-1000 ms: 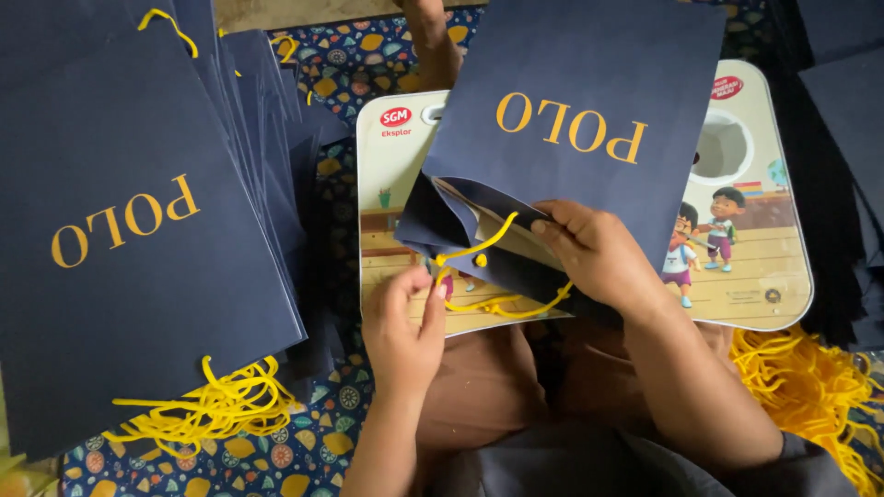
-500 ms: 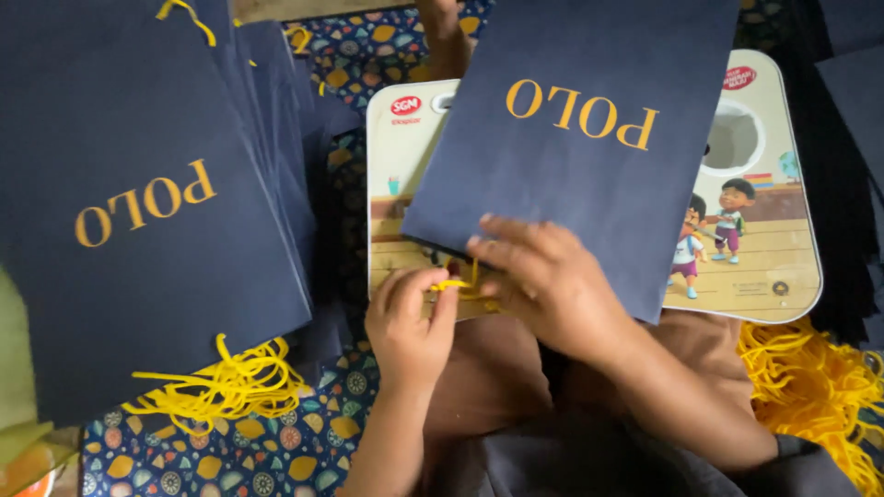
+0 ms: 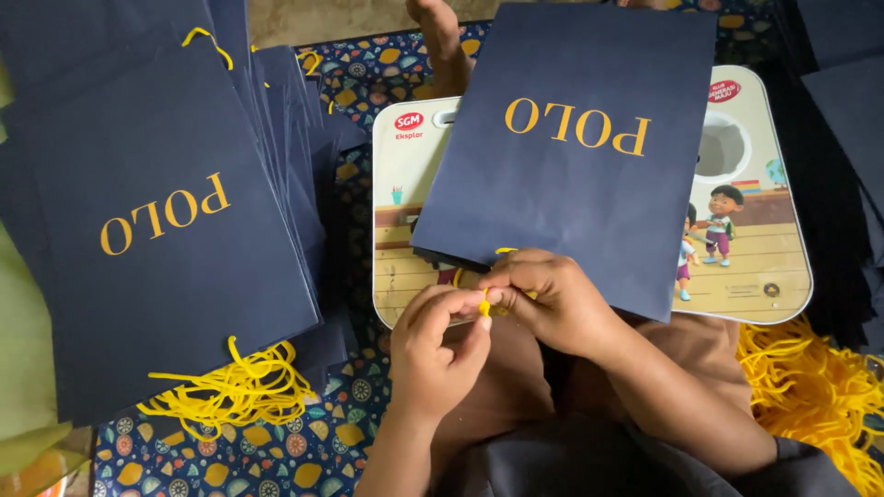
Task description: The person sits on the floor and attaches yellow cord handles to navy paper shopping bags. They thread each cord end through the punched holes inside a bag, knot the ends to secure the handle, and stack the finished bag with completed bags beside them.
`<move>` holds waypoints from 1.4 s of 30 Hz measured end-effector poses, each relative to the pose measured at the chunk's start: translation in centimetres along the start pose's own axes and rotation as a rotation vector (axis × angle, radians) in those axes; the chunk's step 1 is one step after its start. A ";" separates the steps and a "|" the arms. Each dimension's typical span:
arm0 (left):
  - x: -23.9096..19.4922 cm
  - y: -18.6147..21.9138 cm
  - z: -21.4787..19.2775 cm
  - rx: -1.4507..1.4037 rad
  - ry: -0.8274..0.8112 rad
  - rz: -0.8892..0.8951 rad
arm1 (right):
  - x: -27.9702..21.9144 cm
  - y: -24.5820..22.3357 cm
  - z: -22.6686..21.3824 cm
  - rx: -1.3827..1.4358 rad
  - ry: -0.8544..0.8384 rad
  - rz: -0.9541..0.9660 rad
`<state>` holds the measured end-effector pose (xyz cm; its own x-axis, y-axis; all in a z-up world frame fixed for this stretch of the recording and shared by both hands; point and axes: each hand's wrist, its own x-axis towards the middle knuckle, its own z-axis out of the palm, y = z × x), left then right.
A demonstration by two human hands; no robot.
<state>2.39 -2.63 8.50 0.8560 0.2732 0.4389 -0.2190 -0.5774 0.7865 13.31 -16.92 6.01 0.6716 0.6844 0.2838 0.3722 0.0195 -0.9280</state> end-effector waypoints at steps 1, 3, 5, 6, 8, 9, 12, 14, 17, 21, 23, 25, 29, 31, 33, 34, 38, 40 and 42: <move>-0.1 -0.1 0.1 0.001 -0.003 -0.002 | 0.0 0.0 0.0 0.002 0.002 0.003; -0.3 -0.2 0.2 -0.090 0.023 -0.032 | 0.0 0.0 0.1 0.007 0.004 -0.052; -0.2 -0.4 0.6 -0.074 0.033 -0.084 | 0.0 -0.1 0.0 0.012 0.006 -0.035; -0.2 -0.5 0.7 -0.056 0.051 -0.132 | 0.1 -0.1 -0.1 0.016 0.002 -0.025; -0.3 -0.5 1.1 -0.071 0.060 -0.167 | 0.1 -0.2 -0.2 0.019 -0.001 0.004; -0.3 -0.6 1.2 -0.087 0.072 -0.200 | 0.1 -0.2 -0.2 0.018 -0.005 0.030; -0.8 -1.6 1.7 -0.386 0.061 -0.240 | 0.2 -0.1 -0.5 0.065 -0.012 0.045; -1.2 -2.2 1.9 -0.409 0.056 -0.254 | 0.3 0.0 -0.6 0.064 -0.011 0.029; -1.4 -2.6 2.1 -0.425 0.062 -0.277 | 0.2 0.1 -0.6 0.075 -0.009 0.032; -1.1 -2.3 2.1 -0.378 0.070 -0.297 | 0.3 0.1 -0.6 0.064 -0.007 0.040; -1.1 -2.5 2.2 -0.378 0.079 -0.290 | 0.3 -0.1 -0.5 0.065 -0.003 0.055; -1.4 -2.6 2.3 -0.380 0.088 -0.282 | 0.2 -0.1 -0.5 0.063 0.001 0.070; -1.8 -3.2 2.4 -0.502 0.087 -0.299 | 0.3 -0.1 -0.4 0.009 0.010 0.093; -2.0 -3.2 2.3 -0.495 0.091 -0.291 | 0.2 -0.3 -0.1 0.009 -0.001 0.110; -1.6 -2.9 2.1 -0.334 0.115 -0.351 | 0.3 -0.4 0.0 -0.016 0.005 0.081; -1.6 -3.5 2.3 -0.335 0.115 -0.351 | 0.3 -0.1 0.2 -0.017 0.005 0.081; -2.0 -4.7 2.6 -0.445 0.142 -0.317 | 0.4 0.5 0.6 0.054 0.064 -0.034; -2.3 -4.9 2.6 -0.462 0.140 -0.347 | 0.5 0.5 0.6 0.048 0.068 -0.035; -2.6 -5.2 2.4 -0.553 0.161 -0.407 | 0.5 0.6 0.5 0.024 0.061 -0.034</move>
<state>2.43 -2.17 2.23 0.8497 0.5200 0.0878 -0.1385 0.0595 0.9886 13.53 -16.18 5.47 0.6971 0.6374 0.3283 0.3799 0.0599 -0.9231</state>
